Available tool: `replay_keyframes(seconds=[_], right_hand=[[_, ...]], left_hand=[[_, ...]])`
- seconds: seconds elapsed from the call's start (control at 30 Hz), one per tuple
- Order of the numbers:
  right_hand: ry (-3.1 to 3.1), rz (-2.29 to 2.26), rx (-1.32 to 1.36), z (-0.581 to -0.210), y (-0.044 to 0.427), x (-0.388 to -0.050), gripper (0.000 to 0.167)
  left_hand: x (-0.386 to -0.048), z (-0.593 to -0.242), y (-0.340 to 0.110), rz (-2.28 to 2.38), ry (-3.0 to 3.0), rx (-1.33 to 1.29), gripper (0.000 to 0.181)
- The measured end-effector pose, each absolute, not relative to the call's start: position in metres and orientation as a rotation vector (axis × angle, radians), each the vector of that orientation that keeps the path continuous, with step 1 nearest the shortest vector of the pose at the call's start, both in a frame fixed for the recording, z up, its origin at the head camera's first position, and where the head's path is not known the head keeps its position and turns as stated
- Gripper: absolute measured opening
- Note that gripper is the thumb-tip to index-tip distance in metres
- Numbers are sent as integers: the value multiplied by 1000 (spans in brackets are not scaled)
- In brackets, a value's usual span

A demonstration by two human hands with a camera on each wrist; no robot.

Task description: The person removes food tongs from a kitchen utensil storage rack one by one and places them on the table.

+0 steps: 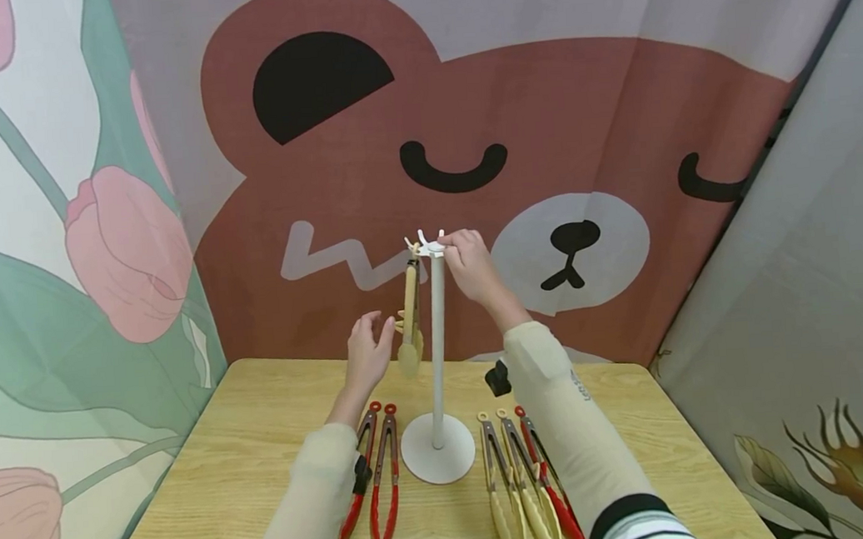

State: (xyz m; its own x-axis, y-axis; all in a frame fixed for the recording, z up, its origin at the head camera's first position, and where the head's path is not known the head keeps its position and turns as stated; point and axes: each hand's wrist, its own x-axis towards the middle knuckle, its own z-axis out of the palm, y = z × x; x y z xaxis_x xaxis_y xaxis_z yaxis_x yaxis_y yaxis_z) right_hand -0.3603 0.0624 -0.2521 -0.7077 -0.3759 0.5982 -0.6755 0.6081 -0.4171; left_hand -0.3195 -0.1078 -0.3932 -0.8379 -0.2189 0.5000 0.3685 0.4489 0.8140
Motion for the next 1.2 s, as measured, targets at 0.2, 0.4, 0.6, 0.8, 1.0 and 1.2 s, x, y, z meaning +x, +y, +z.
replay_keyframes(seconds=[0.2, 0.4, 0.6, 0.8, 1.0, 1.2], right_hand=[[-2365, 881, 842, -252, 63, -361, 33], [-2380, 881, 831, -252, 63, -360, 33], [-2369, 871, 830, -251, 63, -360, 33], [-2372, 869, 826, -252, 62, -359, 33], [-2374, 870, 829, -252, 62, -360, 34], [-2376, 870, 820, -252, 62, -361, 34]], left_hand=[[-321, -388, -104, -1434, -2178, -150, 46], [-323, -385, -99, -1480, -2203, -160, 52], [-328, -381, -95, -1474, -2223, -220, 56], [-331, -379, -93, -1441, -2248, -231, 59], [-334, -382, -93, -1390, -2309, -225, 60], [-335, -382, -92, -1401, -2317, -236, 60]])
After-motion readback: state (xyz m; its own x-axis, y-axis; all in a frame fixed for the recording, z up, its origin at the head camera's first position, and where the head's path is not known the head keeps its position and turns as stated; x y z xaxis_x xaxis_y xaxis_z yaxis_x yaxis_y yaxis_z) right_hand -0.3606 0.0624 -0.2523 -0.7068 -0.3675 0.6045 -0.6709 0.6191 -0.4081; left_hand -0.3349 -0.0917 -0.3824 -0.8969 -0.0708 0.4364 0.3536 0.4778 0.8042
